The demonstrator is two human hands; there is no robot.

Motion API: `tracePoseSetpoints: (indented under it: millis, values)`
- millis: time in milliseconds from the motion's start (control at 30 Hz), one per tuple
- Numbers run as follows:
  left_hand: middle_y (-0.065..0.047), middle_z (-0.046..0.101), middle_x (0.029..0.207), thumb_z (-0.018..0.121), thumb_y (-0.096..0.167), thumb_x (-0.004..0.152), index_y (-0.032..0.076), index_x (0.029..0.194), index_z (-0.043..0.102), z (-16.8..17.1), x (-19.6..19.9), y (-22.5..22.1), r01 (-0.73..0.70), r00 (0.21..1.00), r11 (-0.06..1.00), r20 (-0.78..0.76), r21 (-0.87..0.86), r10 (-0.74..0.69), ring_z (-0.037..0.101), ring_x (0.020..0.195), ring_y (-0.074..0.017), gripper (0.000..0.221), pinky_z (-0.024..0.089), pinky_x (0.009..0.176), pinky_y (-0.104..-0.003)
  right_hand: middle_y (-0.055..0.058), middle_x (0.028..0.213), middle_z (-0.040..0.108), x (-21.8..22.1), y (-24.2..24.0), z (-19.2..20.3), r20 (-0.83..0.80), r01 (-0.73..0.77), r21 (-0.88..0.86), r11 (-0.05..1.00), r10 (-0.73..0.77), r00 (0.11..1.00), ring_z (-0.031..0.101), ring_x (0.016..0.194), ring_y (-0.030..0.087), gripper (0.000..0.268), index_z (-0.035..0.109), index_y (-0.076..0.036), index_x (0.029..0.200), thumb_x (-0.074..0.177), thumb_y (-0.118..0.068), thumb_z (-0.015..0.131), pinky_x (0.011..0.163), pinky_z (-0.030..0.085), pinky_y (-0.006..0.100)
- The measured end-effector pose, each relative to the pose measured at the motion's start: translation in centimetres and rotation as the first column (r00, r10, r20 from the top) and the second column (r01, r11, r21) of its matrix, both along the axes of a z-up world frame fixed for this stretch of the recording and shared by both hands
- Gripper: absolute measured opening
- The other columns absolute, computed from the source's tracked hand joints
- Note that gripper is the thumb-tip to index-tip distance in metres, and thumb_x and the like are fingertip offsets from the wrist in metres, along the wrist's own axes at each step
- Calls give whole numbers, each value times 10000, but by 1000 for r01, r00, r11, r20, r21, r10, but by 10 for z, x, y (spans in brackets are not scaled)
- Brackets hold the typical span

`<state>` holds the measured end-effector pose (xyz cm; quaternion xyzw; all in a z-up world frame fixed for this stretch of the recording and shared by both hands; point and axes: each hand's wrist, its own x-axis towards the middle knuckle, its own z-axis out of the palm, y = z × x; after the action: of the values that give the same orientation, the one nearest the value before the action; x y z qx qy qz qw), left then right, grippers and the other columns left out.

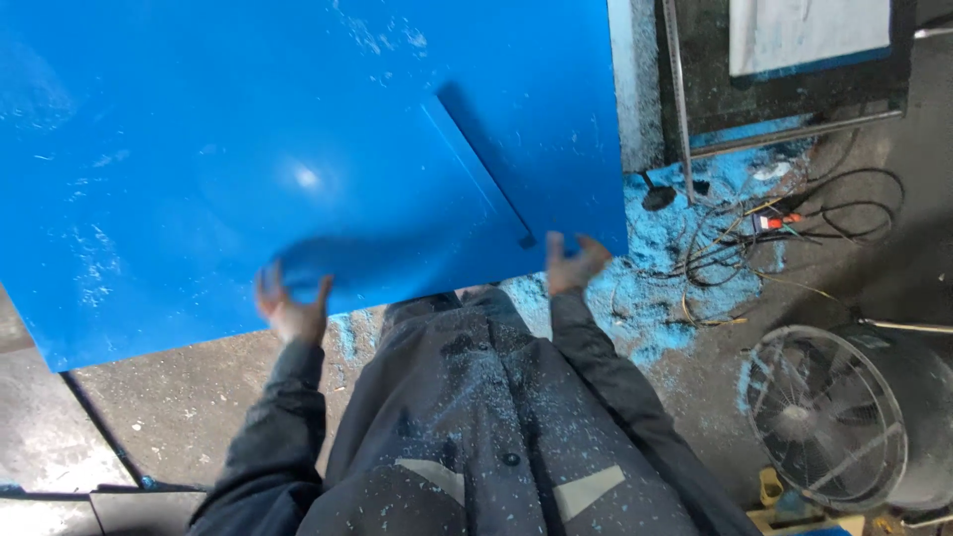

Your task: Cutting blue plastic sheets using a table saw and moving them to a stack.

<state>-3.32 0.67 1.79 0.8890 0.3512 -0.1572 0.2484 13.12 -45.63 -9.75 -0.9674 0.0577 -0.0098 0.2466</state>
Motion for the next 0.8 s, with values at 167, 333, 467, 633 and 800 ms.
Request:
tracePoseSetpoints:
  millis: [167,333,467,633,800]
  values:
    - [-171,493,1533,869,552,705,125,1546,322,-6,-17,19,-948,-72,-56,39,-314,997,565,1353,-348,1090,508,1107,-496,130,1616,322,12,-20,60,-864,958,242,154,-415,285,491,1384,399,1040,331,-192,1608,789,-724,690,1112,450,649]
    - [-193,585,1498,785,555,871,46,1486,512,-112,-80,58,-657,-89,-180,-162,-732,983,596,1323,-393,843,539,1061,-562,155,1677,296,6,-24,-5,-882,884,465,-59,-125,455,379,1478,422,1019,244,-203,1654,857,-703,637,1170,360,629]
    - [-189,570,1515,755,567,899,44,1454,578,-99,-70,51,-548,-30,-187,-205,-815,978,593,1347,-383,783,554,1093,-554,139,1672,294,3,-26,-9,-881,885,461,-57,-151,449,355,1497,420,986,231,-225,1649,865,-699,596,1175,345,639]
    - [-192,564,1531,763,575,870,44,1478,535,-110,-83,54,-508,-26,-195,-211,-839,977,589,1371,-382,838,528,1102,-542,150,1675,280,-9,-36,-23,-857,862,504,-43,-143,494,349,1500,429,1032,223,-217,1652,842,-716,624,1178,339,651]
    - [-210,559,1521,783,565,866,18,1489,505,-91,-70,47,-560,-60,-200,-202,-804,978,590,1361,-393,874,524,1089,-545,165,1671,286,-12,-35,-22,-848,854,520,-28,-136,512,356,1491,435,1068,208,-214,1653,816,-738,615,1173,333,653]
